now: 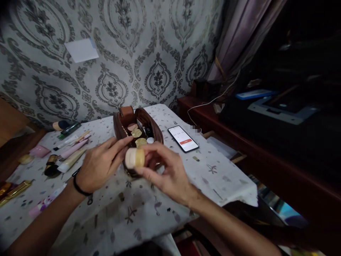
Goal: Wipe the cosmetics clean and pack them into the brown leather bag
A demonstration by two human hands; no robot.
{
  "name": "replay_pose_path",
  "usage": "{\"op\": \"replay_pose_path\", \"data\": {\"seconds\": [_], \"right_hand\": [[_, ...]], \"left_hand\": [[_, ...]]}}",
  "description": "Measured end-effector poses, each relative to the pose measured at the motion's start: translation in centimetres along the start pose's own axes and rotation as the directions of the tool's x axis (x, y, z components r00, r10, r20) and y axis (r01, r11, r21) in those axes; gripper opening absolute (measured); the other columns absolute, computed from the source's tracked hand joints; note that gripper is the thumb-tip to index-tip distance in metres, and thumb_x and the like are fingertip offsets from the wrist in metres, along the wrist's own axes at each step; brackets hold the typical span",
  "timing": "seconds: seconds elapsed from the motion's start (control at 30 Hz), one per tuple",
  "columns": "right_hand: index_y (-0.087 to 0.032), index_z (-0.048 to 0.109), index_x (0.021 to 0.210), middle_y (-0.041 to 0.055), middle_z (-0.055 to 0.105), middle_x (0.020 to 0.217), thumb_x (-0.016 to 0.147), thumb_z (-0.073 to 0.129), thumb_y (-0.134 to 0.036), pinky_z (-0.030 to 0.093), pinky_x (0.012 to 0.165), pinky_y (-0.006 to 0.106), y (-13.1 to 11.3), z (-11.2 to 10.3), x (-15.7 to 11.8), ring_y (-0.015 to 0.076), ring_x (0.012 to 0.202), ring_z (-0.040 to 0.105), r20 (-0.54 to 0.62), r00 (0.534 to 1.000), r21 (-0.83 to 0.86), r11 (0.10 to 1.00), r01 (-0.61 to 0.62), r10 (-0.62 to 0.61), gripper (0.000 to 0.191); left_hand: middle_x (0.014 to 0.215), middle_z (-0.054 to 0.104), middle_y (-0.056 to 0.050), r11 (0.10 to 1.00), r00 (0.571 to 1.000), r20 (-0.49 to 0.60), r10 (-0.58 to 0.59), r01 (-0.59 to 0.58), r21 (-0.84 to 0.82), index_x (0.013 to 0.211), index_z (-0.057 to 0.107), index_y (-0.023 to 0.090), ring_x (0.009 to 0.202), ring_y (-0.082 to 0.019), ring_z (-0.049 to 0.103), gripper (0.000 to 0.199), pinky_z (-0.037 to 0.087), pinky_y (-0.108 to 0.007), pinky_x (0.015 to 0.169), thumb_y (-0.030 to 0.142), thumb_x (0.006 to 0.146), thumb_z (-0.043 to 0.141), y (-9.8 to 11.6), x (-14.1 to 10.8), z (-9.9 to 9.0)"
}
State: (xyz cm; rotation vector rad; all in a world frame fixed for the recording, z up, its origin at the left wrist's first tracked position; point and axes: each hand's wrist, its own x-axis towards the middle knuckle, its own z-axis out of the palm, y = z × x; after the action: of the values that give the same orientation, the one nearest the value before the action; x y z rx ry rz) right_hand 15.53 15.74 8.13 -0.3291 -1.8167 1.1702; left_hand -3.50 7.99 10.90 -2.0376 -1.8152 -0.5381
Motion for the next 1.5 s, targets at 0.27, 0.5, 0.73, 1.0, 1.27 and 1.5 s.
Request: {"op": "replay_pose_path", "data": {"seconds": [0.27, 0.5, 0.73, 1.0, 1.27, 1.5], "right_hand": [[-0.018, 0.062, 0.106, 0.0046, 0.069, 0.097, 0.085, 0.071, -0.030, 0.053, 0.080, 0.034, 1.5, -2.4, 6.0, 0.0196, 0.088, 0.065, 0.090, 0.996, -0.406, 0.912, 0.052, -0.016, 0.026], [-0.017, 0.063, 0.087, 0.0039, 0.066, 0.086, 0.076, 0.076, -0.016, 0.043, 0.065, 0.028, 3.1, -0.6, 10.1, 0.0182, 0.078, 0.060, 0.568, 0.816, -0.621, 0.706, 0.341, 0.106, 0.017], [-0.016, 0.060, 0.058, -0.0056, 0.048, 0.049, 0.069, 0.074, -0.013, 0.031, 0.044, 0.021, 4.7, 2.0, 12.9, 0.0075, 0.045, 0.044, 0.793, 0.501, -0.530, 0.798, 0.288, 0.346, 0.019], [-0.013, 0.064, 0.048, -0.0098, 0.032, 0.038, 0.061, 0.083, -0.007, 0.030, 0.044, 0.019, 4.3, 4.0, 13.6, 0.0065, 0.044, 0.036, 0.805, 0.421, -0.573, 0.730, 0.373, 0.417, 0.023], [-0.012, 0.078, 0.076, -0.0036, 0.059, 0.057, 0.069, 0.084, -0.014, 0.032, 0.054, 0.021, 4.1, 5.0, 13.6, 0.0097, 0.059, 0.048, 0.816, 0.322, -0.576, 0.628, 0.523, 0.480, 0.009], [-0.011, 0.078, 0.083, -0.0004, 0.066, 0.065, 0.071, 0.081, -0.018, 0.038, 0.058, 0.022, 4.6, 5.1, 13.9, 0.0125, 0.063, 0.056, 0.804, 0.265, -0.588, 0.644, 0.489, 0.533, 0.014]], "left_hand": [[0.079, 0.060, -0.003, 0.995, 0.989, 0.149, 0.024, -0.039, 0.097, 0.112, 0.059, 0.020, 0.063, -0.018, 0.061, 0.029, 0.043, -0.027, 0.054, 0.028, 0.101, 0.034, -0.7, 0.4, 0.8], [0.088, 0.060, -0.004, 0.992, 0.998, -0.055, 0.042, -0.048, -0.120, 0.126, 0.048, 0.016, 0.073, -0.016, 0.062, 0.028, 0.049, -0.026, 0.065, 0.022, 0.102, 0.035, -1.1, -1.2, 2.9], [0.082, 0.051, -0.002, 0.984, 0.991, -0.108, 0.081, -0.097, -0.152, 0.126, 0.048, 0.015, 0.067, -0.014, 0.056, 0.028, 0.045, -0.023, 0.059, 0.020, 0.102, 0.035, -1.4, -1.0, 3.7], [0.081, 0.044, -0.001, 0.977, 0.990, -0.111, 0.088, -0.107, -0.183, 0.126, 0.050, 0.013, 0.063, -0.012, 0.050, 0.028, 0.041, -0.022, 0.055, 0.018, 0.101, 0.037, -1.6, -1.1, 4.1], [0.081, 0.045, -0.001, 0.983, 0.986, -0.147, 0.082, -0.104, -0.152, 0.124, 0.051, 0.012, 0.063, -0.012, 0.051, 0.028, 0.041, -0.023, 0.055, 0.019, 0.101, 0.036, -1.5, -1.2, 4.2], [0.081, 0.046, 0.000, 0.982, 0.985, -0.150, 0.088, -0.111, -0.152, 0.124, 0.051, 0.013, 0.060, -0.011, 0.051, 0.028, 0.041, -0.022, 0.053, 0.020, 0.102, 0.035, -1.7, -1.3, 4.2]]}}
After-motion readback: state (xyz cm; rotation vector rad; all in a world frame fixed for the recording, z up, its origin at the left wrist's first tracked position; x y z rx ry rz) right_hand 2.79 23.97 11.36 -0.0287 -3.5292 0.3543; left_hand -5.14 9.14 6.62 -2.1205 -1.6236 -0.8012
